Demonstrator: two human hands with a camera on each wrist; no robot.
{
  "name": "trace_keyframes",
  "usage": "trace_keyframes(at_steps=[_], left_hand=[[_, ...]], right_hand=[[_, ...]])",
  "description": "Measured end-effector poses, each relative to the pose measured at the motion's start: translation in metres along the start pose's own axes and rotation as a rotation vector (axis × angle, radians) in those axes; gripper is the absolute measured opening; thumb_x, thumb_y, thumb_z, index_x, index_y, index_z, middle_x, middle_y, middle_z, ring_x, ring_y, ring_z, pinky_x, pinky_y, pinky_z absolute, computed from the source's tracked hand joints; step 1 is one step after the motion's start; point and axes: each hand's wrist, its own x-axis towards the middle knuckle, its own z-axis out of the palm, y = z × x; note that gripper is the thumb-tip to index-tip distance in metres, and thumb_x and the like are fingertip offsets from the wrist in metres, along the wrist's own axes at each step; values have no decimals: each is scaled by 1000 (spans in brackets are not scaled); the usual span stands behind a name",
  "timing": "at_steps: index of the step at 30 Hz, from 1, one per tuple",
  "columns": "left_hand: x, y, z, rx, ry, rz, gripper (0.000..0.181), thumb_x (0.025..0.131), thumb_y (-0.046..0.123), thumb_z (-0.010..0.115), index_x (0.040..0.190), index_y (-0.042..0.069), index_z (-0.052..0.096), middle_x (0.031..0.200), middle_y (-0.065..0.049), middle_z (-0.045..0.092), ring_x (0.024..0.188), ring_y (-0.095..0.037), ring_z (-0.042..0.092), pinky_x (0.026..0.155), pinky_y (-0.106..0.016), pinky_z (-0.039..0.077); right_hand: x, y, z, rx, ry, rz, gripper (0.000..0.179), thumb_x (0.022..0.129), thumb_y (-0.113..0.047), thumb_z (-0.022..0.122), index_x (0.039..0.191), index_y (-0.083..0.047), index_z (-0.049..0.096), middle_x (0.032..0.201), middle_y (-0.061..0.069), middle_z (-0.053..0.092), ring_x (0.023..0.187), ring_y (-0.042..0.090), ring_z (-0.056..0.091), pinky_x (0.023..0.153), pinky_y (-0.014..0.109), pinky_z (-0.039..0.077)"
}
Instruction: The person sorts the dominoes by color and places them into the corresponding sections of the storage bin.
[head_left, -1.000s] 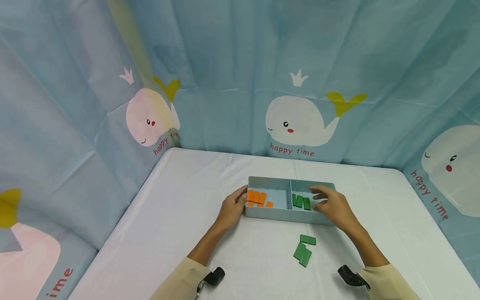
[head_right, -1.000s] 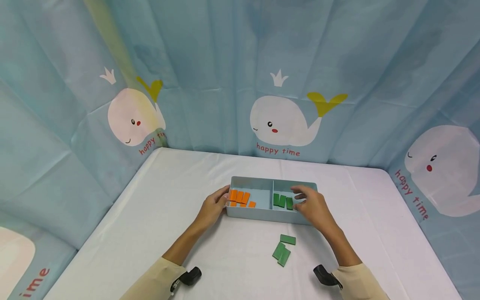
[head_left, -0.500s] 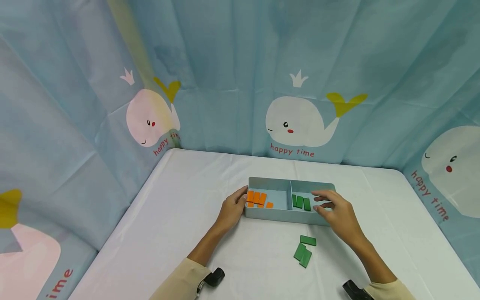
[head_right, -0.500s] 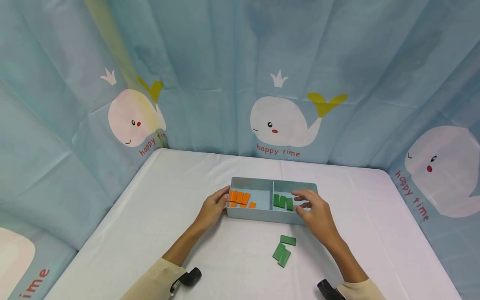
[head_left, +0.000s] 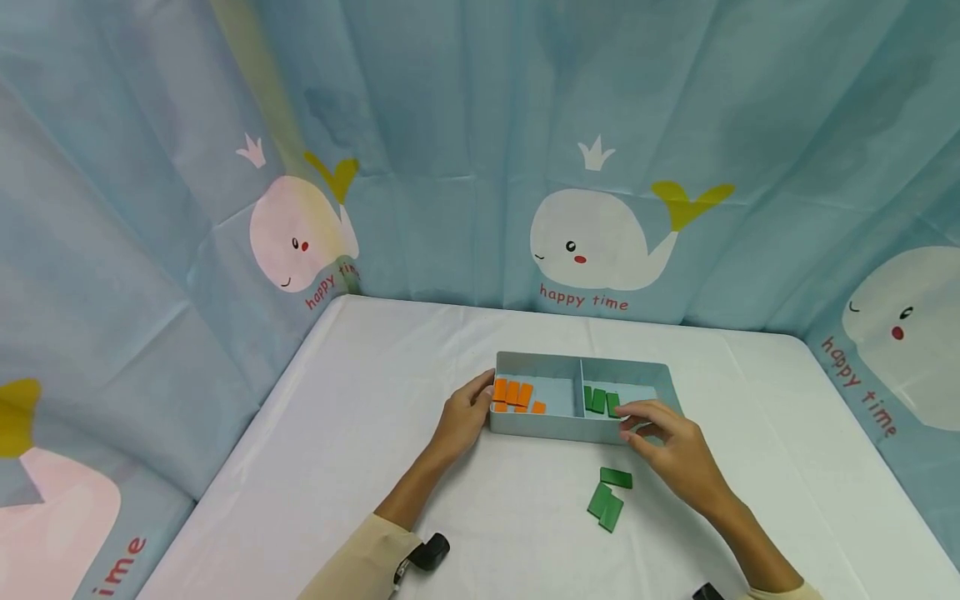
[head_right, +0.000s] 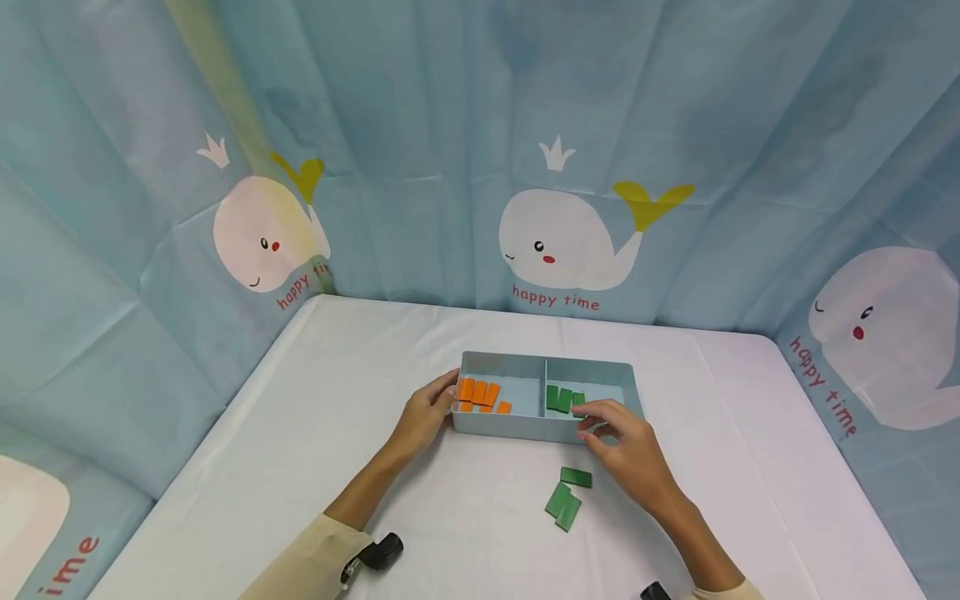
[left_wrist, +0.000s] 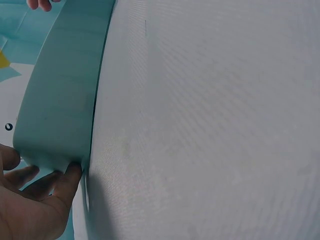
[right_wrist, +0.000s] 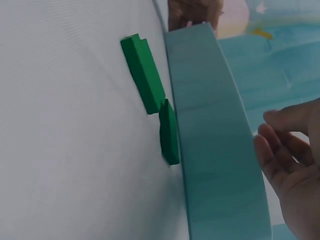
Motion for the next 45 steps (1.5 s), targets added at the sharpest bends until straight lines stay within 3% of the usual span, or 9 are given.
trace_keyframes(at_steps=[9, 17, 33, 45], left_hand=[[1, -1, 0, -15, -1, 12, 51, 115, 27, 45, 161, 5, 43, 164, -10, 48, 156, -32, 39, 129, -53, 30], [1, 0, 1, -15, 3, -7, 50, 115, 28, 45, 161, 9, 45, 164, -9, 48, 156, -31, 39, 129, -52, 32], [1, -2, 2, -31, 0, 7, 50, 116, 27, 45, 161, 7, 44, 164, -10, 47, 156, -32, 38, 129, -53, 31], [1, -2, 1, -23, -7, 4, 50, 115, 26, 45, 162, 7, 44, 165, -9, 47, 156, -31, 38, 129, -52, 31]], right_hand=[[-12, 1, 0, 22, -103, 57, 35, 92, 6, 78, 125, -6, 73, 112, 9, 72, 97, 13, 70, 80, 17, 60], [-18, 5, 4, 56, -178, 116, 37, 91, 6, 78, 126, -4, 72, 113, 11, 73, 100, 14, 70, 79, 24, 63], [-31, 9, 4, 66, -256, 233, 40, 91, -8, 84, 129, -7, 71, 120, 5, 73, 102, 21, 74, 88, 27, 63], [-40, 7, 1, 107, -334, 345, 46, 90, -8, 83, 133, -10, 69, 120, 6, 71, 98, 15, 72, 79, 26, 63]])
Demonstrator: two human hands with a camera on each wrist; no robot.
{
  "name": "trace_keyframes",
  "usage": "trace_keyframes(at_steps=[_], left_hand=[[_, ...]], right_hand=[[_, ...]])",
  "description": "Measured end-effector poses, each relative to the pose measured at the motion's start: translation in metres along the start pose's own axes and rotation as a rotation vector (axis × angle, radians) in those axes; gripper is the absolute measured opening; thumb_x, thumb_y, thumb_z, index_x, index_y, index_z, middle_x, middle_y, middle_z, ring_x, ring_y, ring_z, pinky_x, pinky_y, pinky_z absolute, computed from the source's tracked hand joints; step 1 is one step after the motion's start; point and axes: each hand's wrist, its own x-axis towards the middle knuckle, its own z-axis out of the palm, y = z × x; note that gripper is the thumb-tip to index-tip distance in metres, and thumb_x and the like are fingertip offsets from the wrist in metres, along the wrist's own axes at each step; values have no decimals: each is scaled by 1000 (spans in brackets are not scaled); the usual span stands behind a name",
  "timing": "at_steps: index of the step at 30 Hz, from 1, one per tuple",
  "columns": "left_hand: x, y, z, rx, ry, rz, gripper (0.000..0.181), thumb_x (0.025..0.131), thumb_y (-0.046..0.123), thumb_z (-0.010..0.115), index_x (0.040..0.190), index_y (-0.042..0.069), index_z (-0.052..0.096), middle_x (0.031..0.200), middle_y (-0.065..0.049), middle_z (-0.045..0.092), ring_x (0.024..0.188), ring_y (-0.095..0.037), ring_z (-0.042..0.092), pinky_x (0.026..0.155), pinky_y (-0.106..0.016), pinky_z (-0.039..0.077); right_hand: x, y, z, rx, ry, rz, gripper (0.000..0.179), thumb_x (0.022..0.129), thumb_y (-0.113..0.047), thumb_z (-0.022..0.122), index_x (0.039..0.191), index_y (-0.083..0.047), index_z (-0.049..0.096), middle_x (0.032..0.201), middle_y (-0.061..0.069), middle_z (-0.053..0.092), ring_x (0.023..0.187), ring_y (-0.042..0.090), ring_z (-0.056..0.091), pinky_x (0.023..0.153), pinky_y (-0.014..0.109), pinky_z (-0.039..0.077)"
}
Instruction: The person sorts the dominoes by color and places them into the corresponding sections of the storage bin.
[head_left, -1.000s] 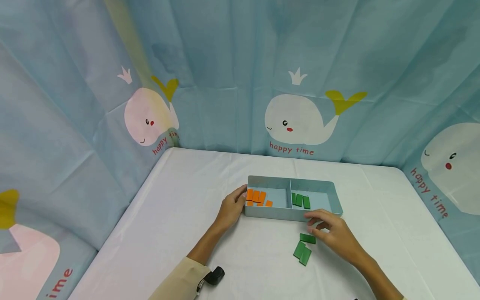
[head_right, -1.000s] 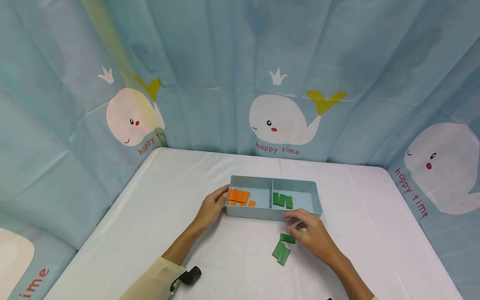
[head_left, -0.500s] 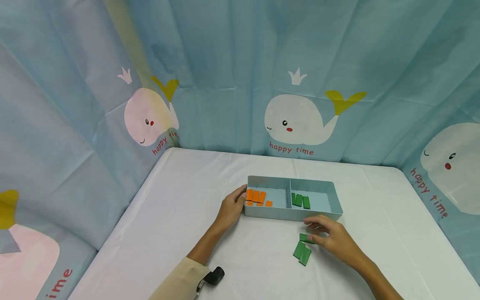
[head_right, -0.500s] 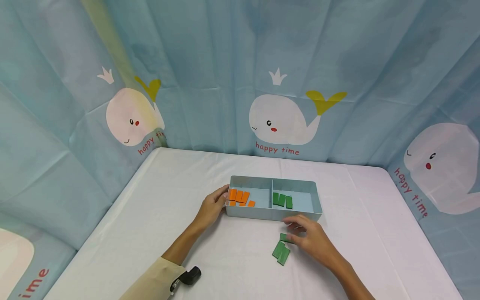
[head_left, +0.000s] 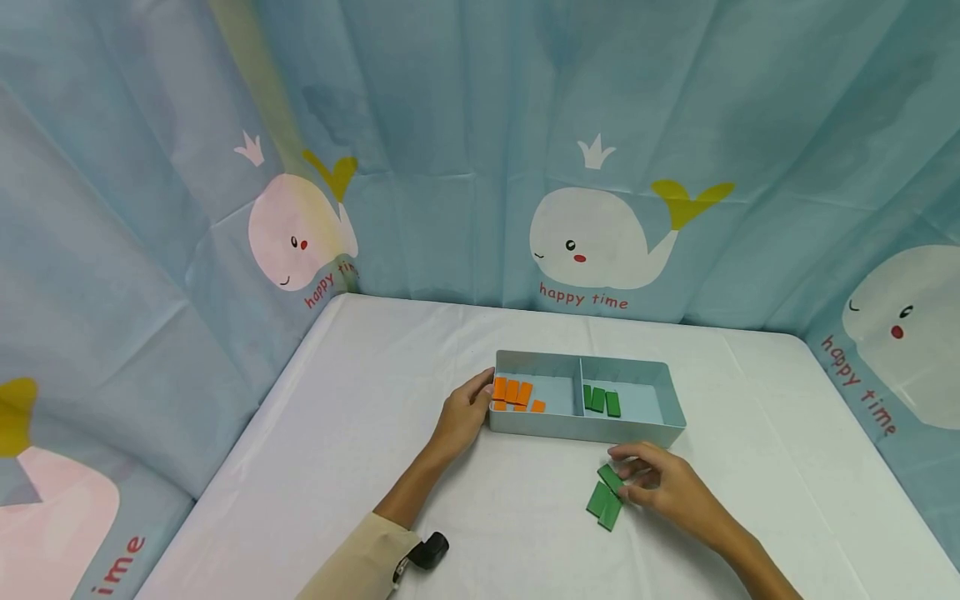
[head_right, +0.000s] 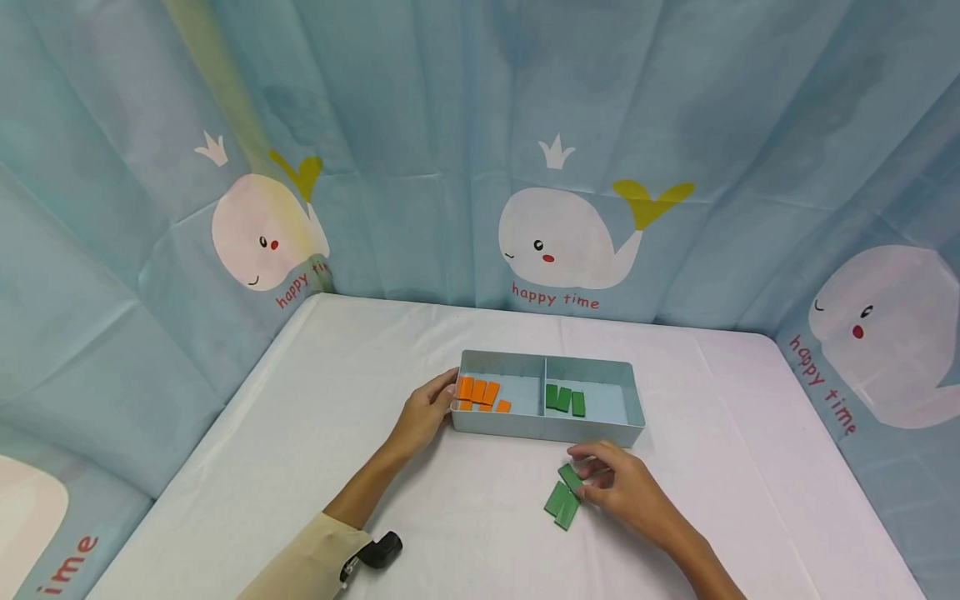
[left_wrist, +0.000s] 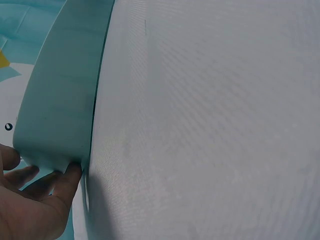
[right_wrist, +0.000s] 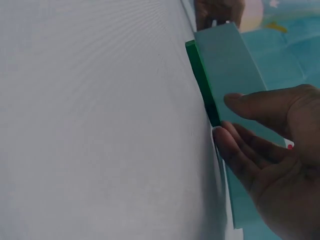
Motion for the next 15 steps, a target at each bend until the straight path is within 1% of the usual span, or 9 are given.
trace_keyframes(at_steps=[3, 7, 10, 13, 15], left_hand=[[0, 1, 0, 2, 5, -1, 50, 115, 26, 45, 162, 6, 44, 165, -10, 47, 156, -32, 38, 129, -53, 30], [0, 1, 0, 4, 13, -1, 49, 115, 25, 45, 161, 6, 45, 164, -11, 48, 156, -33, 38, 129, -54, 30], [0, 1, 0, 3, 15, -3, 49, 115, 26, 45, 161, 7, 45, 164, -10, 48, 156, -32, 38, 129, -53, 30], [0, 0, 1, 0, 12, -1, 50, 115, 27, 45, 161, 7, 45, 164, -10, 48, 156, -32, 38, 129, -53, 30], [0, 0, 1, -1, 11, 1, 50, 115, 27, 45, 161, 6, 44, 164, -10, 48, 156, -32, 39, 129, -53, 31]], right_hand=[[0, 1, -2, -15, -29, 8, 52, 87, -9, 86, 135, -12, 68, 122, 6, 70, 97, 13, 70, 78, 25, 61], [2, 3, -5, 3, -86, 11, 61, 83, -5, 87, 139, -12, 66, 122, 8, 68, 94, 13, 68, 76, 25, 61], [6, 3, -7, 11, -131, 21, 66, 80, -2, 87, 141, -13, 65, 114, 8, 68, 90, 14, 67, 72, 25, 59], [8, 4, -7, -1, -161, 26, 68, 78, -2, 87, 141, -14, 66, 105, 6, 69, 87, 13, 65, 70, 24, 57], [9, 5, -6, -10, -167, 17, 66, 77, 0, 86, 140, -14, 68, 105, 5, 71, 86, 13, 65, 69, 24, 56]])
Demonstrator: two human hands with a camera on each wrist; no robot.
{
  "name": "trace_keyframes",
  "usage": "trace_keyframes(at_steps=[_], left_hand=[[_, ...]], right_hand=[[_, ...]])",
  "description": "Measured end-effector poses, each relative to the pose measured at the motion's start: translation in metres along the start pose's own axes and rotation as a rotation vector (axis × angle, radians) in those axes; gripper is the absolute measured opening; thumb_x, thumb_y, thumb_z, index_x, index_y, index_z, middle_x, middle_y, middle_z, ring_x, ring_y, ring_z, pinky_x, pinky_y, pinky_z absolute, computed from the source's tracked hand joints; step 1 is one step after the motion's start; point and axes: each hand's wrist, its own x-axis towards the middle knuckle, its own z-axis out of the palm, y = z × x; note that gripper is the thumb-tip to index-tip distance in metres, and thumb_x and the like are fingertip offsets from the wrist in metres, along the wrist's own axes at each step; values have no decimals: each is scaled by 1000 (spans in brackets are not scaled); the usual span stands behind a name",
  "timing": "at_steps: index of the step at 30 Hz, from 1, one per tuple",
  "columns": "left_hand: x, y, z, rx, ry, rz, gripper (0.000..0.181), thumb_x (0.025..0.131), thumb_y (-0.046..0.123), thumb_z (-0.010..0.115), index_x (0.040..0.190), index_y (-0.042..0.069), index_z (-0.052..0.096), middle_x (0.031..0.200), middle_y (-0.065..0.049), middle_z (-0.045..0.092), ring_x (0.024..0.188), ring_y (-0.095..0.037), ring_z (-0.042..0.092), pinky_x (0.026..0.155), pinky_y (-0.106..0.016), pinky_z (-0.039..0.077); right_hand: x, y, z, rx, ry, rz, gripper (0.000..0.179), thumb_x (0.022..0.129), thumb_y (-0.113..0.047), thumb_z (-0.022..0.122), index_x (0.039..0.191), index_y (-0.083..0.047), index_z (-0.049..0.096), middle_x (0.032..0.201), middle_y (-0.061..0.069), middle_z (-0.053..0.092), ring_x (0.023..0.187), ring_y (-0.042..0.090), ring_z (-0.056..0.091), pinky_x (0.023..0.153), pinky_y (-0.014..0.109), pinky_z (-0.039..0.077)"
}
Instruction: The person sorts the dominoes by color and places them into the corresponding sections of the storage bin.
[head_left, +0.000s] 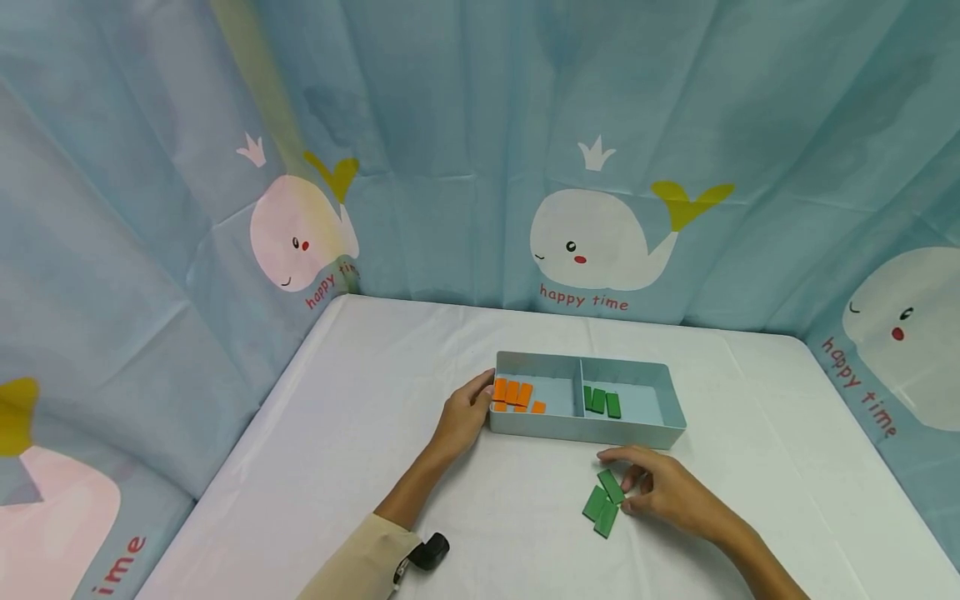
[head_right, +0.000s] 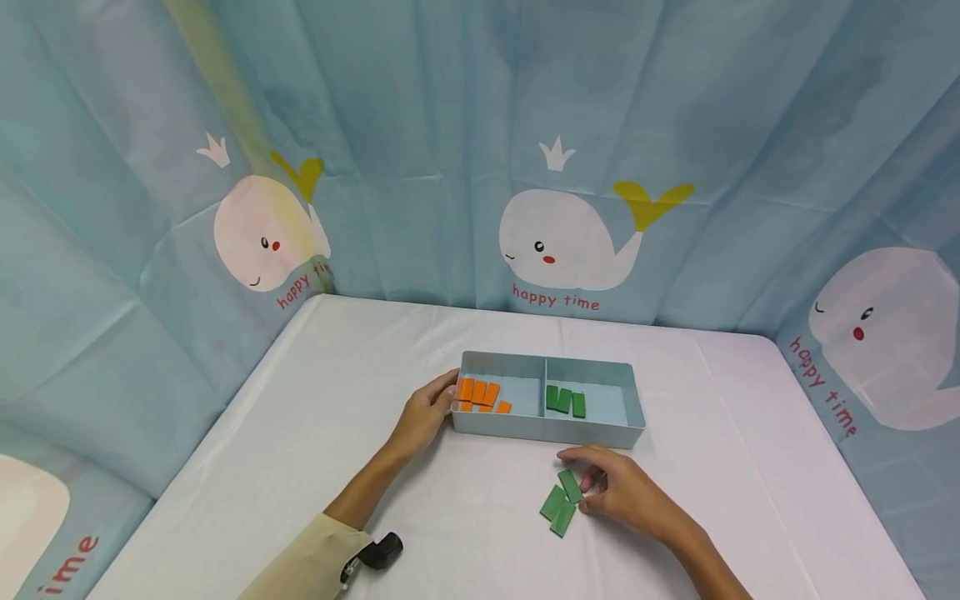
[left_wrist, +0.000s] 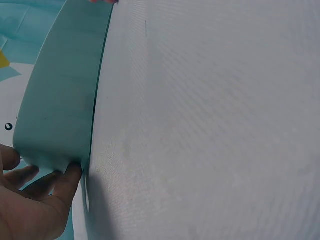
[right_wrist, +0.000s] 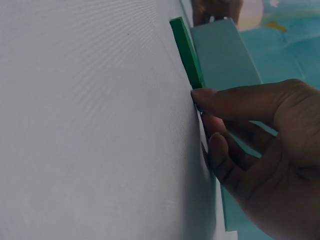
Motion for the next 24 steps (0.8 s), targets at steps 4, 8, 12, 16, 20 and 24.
trace_keyframes(at_steps=[4, 8, 12, 16, 20, 24], left_hand=[[0, -1, 0, 6, 5, -2, 50, 115, 27, 45, 161, 7, 45, 164, -10, 48, 156, -32, 40, 129, -54, 31], [0, 0, 0, 7, 7, -5, 50, 115, 28, 45, 161, 9, 45, 164, -9, 48, 156, -31, 39, 129, -53, 31], [0, 0, 0, 5, 6, -5, 50, 115, 27, 45, 161, 8, 45, 164, -9, 48, 156, -31, 39, 129, -52, 31], [0, 1, 0, 15, 11, -8, 49, 115, 27, 46, 161, 8, 46, 164, -9, 49, 156, -31, 39, 129, -53, 31], [0, 1, 1, 27, 7, -15, 50, 115, 28, 46, 161, 8, 45, 164, -8, 49, 156, -30, 40, 129, -52, 31], [0, 0, 0, 26, -1, -14, 51, 115, 27, 45, 162, 7, 44, 165, -7, 48, 156, -29, 39, 129, -51, 32]], right_hand=[[0, 1, 2, 3, 5, -22, 63, 77, 4, 83, 136, -13, 70, 114, 4, 74, 86, 14, 65, 68, 24, 56], [0, 1, 3, 9, 13, -6, 61, 78, 5, 82, 135, -13, 70, 114, 3, 74, 86, 13, 64, 68, 24, 56], [-1, -1, 3, 15, 22, 27, 60, 80, 4, 82, 137, -12, 70, 110, 4, 72, 85, 11, 64, 67, 24, 55], [-1, -3, 3, 7, 39, 31, 59, 82, 2, 83, 137, -11, 69, 102, 4, 71, 85, 10, 63, 67, 24, 55], [-2, -6, 3, -18, 76, 13, 57, 83, -1, 85, 137, -11, 69, 97, 2, 70, 85, 10, 63, 68, 25, 55], [-4, -11, 1, -50, 125, -8, 56, 84, -7, 87, 137, -13, 69, 99, -2, 71, 86, 8, 64, 70, 25, 56]])
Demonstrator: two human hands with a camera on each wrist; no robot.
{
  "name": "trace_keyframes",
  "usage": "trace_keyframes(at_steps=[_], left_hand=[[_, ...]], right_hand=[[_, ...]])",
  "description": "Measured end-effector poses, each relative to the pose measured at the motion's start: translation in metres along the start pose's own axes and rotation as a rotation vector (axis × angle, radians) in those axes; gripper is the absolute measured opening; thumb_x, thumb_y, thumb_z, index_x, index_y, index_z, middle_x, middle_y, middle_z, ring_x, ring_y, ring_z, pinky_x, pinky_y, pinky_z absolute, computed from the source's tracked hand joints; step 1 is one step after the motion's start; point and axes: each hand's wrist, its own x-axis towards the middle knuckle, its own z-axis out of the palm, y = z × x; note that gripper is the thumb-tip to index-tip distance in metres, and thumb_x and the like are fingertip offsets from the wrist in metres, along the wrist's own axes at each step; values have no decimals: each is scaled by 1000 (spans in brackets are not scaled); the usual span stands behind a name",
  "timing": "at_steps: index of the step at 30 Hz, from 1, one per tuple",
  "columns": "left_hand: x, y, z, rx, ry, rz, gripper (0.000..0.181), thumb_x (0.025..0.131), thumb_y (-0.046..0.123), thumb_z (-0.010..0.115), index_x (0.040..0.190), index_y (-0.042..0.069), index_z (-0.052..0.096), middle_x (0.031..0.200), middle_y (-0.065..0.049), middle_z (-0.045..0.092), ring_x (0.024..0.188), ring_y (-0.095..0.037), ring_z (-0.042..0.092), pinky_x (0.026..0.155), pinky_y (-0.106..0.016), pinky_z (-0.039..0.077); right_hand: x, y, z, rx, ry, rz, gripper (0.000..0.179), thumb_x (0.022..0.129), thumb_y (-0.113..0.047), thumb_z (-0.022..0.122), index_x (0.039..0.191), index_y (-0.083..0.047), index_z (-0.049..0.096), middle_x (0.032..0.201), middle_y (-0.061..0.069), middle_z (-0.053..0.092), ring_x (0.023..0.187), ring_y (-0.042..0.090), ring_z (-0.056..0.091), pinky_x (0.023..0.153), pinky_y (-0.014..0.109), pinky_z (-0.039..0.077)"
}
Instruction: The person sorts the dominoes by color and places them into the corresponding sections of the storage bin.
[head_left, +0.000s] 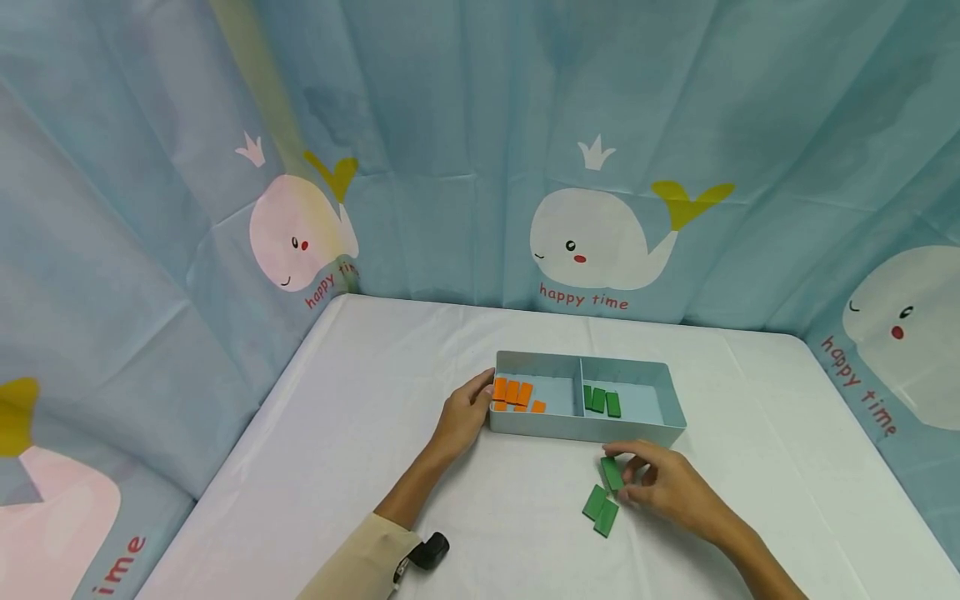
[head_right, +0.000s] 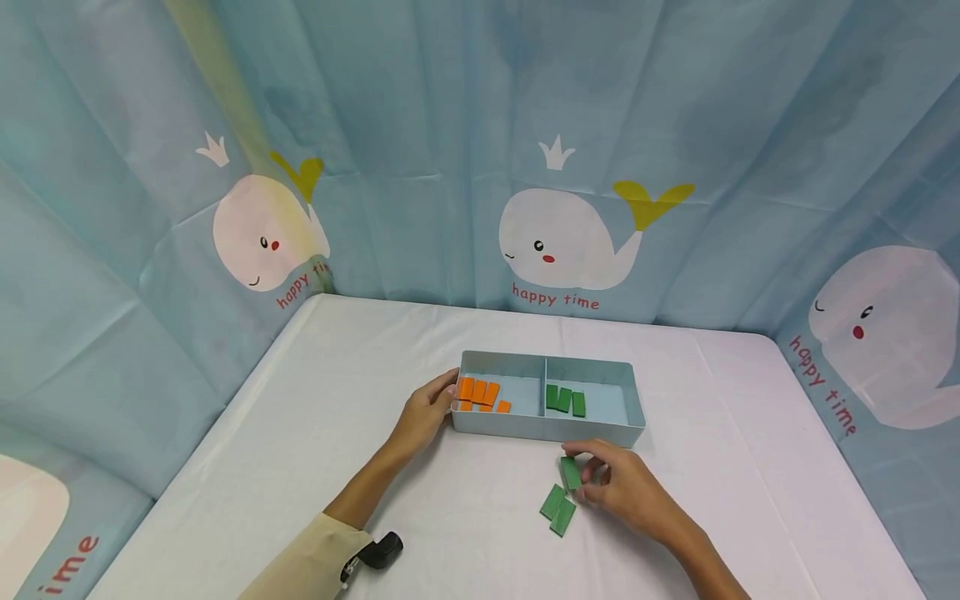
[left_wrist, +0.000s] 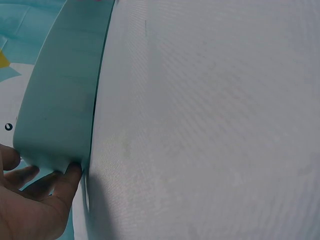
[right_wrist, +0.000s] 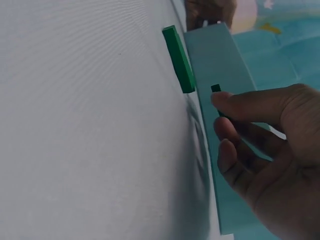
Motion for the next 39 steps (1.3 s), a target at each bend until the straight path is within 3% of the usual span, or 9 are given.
trace_keyframes(at_steps=[18, 31, 39], left_hand=[[1, 0, 0, -4, -10, 4, 51, 115, 28, 45, 162, 8, 43, 166, -7, 46, 157, -27, 38, 130, -50, 30], [0, -1, -1, -11, -9, 20, 50, 115, 27, 44, 161, 6, 44, 165, -10, 47, 156, -31, 38, 129, -53, 30], [-2, 1, -1, -23, -13, 8, 51, 115, 28, 45, 162, 8, 44, 165, -7, 47, 156, -29, 39, 129, -51, 31]], right_hand=[[5, -10, -10, 0, 149, -87, 52, 88, -4, 85, 136, -13, 69, 112, -3, 71, 91, 13, 70, 70, 29, 62], [15, -20, -24, -34, 244, -130, 57, 88, 0, 85, 137, -23, 68, 127, -2, 70, 96, 13, 70, 79, 23, 61], [22, -19, -30, -21, 253, -147, 54, 90, -3, 84, 140, -13, 67, 132, 3, 69, 98, 12, 69, 78, 21, 60]])
